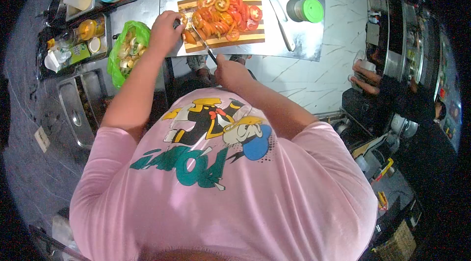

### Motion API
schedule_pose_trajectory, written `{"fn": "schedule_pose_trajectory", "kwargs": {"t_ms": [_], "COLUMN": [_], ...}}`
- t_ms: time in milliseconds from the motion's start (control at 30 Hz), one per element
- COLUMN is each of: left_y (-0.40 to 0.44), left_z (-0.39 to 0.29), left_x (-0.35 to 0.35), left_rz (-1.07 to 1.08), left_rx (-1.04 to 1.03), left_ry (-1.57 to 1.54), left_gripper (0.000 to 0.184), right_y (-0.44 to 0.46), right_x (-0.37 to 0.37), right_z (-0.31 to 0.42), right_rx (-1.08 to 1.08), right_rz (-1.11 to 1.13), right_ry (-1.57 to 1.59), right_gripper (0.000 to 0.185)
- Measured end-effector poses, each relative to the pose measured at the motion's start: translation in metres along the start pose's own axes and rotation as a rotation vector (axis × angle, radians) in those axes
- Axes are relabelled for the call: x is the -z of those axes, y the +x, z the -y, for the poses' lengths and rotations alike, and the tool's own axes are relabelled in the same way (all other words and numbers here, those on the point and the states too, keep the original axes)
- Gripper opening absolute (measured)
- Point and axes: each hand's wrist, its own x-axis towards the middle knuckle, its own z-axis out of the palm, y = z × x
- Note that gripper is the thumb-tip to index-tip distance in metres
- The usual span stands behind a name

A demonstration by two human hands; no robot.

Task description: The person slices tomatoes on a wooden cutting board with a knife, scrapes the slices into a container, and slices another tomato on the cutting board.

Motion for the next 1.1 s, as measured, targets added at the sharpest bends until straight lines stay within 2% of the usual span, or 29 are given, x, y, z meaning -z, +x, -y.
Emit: {"fn": "schedule_pose_trajectory", "kwargs": {"t_ms": [133, 233, 300, 333, 400, 433, 500, 533, 633, 700, 967, 1100], "left_y": [0.012, 0.021, 0.025, 0.024, 0.022, 0.015, -0.011, -0.021, -0.045, -0.046, -0.046, -0.046], "left_z": [-0.006, -0.004, -0.001, 0.001, 0.004, 0.001, -0.007, -0.008, -0.012, -0.013, -0.004, -0.003], "left_x": [0.001, -0.006, -0.011, -0.013, -0.015, -0.009, 0.005, 0.005, 0.002, -0.003, -0.016, -0.015], "left_rz": [0.074, 0.04, 0.007, 0.008, -0.069, -0.067, 0.03, 0.033, 0.092, 0.109, 0.083, 0.174], "left_rx": [0.028, -0.08, -0.199, -0.197, -0.025, -0.024, 0.122, 0.123, -0.083, -0.07, -0.11, -0.05], "left_ry": [0.091, 0.13, 0.034, 0.036, -0.183, -0.18, -0.32, -0.317, -0.297, -0.28, -0.243, -0.223], "left_gripper": [0.033, 0.033, 0.028, 0.028, 0.021, 0.021, 0.017, 0.017, 0.022, 0.024, 0.031, 0.029], "right_y": [-0.002, -0.001, 0.0, 0.001, 0.002, 0.004, 0.01, 0.013, 0.026, 0.036, 0.049, 0.052], "right_x": [0.0, 0.0, 0.0, 0.0, 0.0, 0.0, -0.001, 0.0, -0.002, -0.002, -0.001, -0.004], "right_z": [-0.005, -0.006, -0.006, -0.006, -0.005, -0.005, -0.003, 0.001, 0.012, 0.019, 0.03, 0.03], "right_rx": [0.009, 0.068, 0.044, 0.045, 0.082, 0.083, 0.139, 0.139, 0.21, 0.156, 0.198, 0.141], "right_rz": [0.002, -0.041, -0.01, -0.009, -0.053, -0.052, -0.095, -0.094, -0.144, -0.142, -0.159, -0.122], "right_ry": [-0.02, 0.003, 0.004, 0.006, 0.025, 0.028, 0.084, 0.087, 0.087, 0.038, 0.005, -0.022], "right_gripper": [0.029, 0.029, 0.029, 0.029, 0.029, 0.029, 0.028, 0.028, 0.027, 0.026, 0.026, 0.025]}}
